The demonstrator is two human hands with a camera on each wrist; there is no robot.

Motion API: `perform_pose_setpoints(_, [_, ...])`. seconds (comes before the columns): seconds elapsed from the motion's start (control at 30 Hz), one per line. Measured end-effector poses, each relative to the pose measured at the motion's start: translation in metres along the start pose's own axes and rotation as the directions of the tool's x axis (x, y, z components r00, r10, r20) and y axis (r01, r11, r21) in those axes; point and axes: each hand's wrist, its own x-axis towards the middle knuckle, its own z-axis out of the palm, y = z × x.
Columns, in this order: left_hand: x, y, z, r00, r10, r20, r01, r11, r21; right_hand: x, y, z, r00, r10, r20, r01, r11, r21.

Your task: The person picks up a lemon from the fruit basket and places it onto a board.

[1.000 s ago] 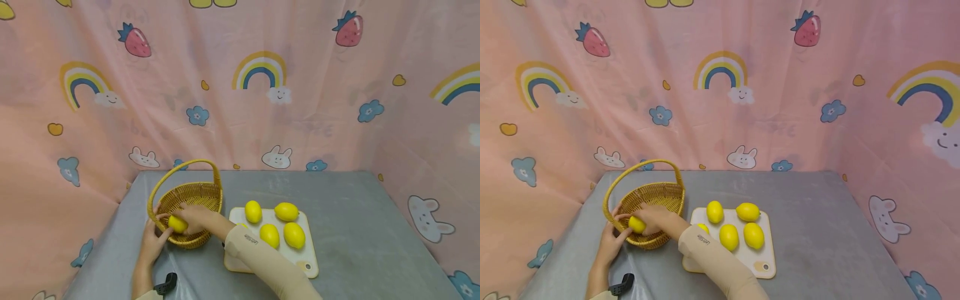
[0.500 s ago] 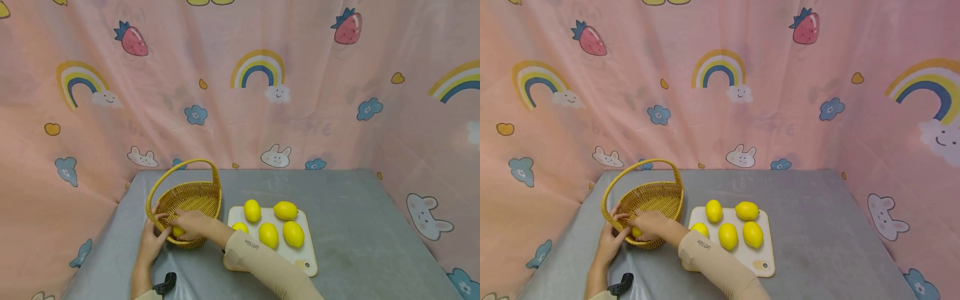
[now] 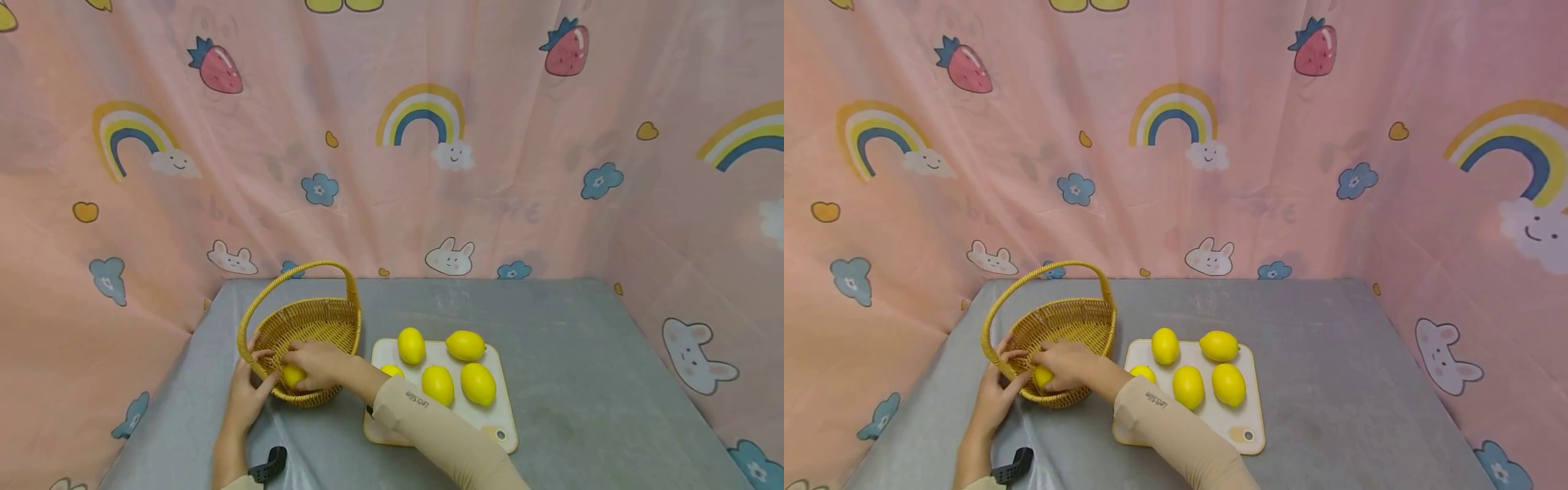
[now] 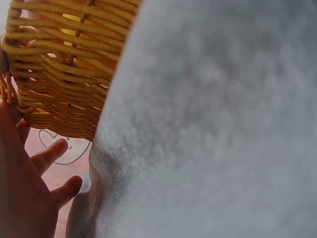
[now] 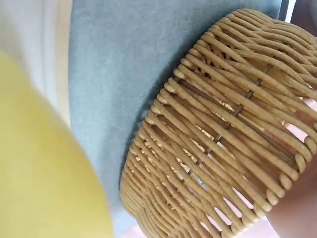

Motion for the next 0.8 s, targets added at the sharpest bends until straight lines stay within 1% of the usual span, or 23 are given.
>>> perform_pose_setpoints(0.1, [0.0,0.014,-0.001,1.0,0.004,0.001,-0.004,1.0,-0.003,-0.001,-0.001,0.001,1.0,-0.007,-0.011,0.006,0.999,-0.036])
perform_pose_setpoints(0.23, [0.001,0.035,-0.004,1.0,-0.02,0.015,0.02,1.0,-0.008,-0.002,-0.003,0.001,1.0,-0.031,-0.007,0.03,0.994,-0.105])
perform_pose_setpoints(0.3, [0.002,0.037,-0.004,1.0,-0.023,0.016,0.023,1.0,-0.006,-0.002,-0.004,0.001,0.999,-0.031,0.005,0.032,0.993,-0.111])
perform_pose_setpoints(0.33, [0.002,0.037,-0.004,1.0,-0.023,0.016,0.023,1.0,-0.007,-0.002,-0.003,0.001,1.0,-0.025,0.012,0.026,0.995,-0.094])
perform_pose_setpoints(0.4, [0.002,0.03,-0.002,1.0,-0.01,0.012,0.01,1.0,-0.008,-0.002,-0.002,0.0,1.0,-0.016,0.023,0.017,0.999,-0.035])
perform_pose_setpoints(0.5, [0.002,0.011,0.0,1.0,-0.002,0.009,0.002,1.0,-0.006,-0.004,0.003,0.001,1.0,0.004,0.019,-0.006,0.995,0.098])
perform_pose_setpoints(0.53, [0.002,0.005,0.001,1.0,-0.001,0.007,0.001,1.0,-0.005,-0.005,0.005,0.002,1.0,0.01,0.006,-0.011,0.987,0.159])
perform_pose_setpoints(0.6, [0.002,-0.005,0.002,1.0,0.004,0.006,-0.004,1.0,0.002,-0.007,0.009,0.002,0.999,0.033,-0.026,-0.025,0.958,0.286])
perform_pose_setpoints(0.67, [0.002,0.003,0.0,1.0,-0.003,0.005,0.003,1.0,-0.003,-0.009,0.013,-0.001,0.996,0.057,-0.062,-0.028,0.921,0.389])
perform_pose_setpoints(0.7, [0.002,0.004,0.0,1.0,-0.003,0.003,0.003,1.0,-0.005,-0.01,0.015,-0.003,0.995,0.069,-0.078,-0.029,0.905,0.424])
perform_pose_setpoints(0.8, [0.003,0.007,-0.001,1.0,-0.007,0.003,0.007,1.0,0.002,-0.013,0.018,-0.013,0.988,0.095,-0.121,-0.025,0.875,0.483])
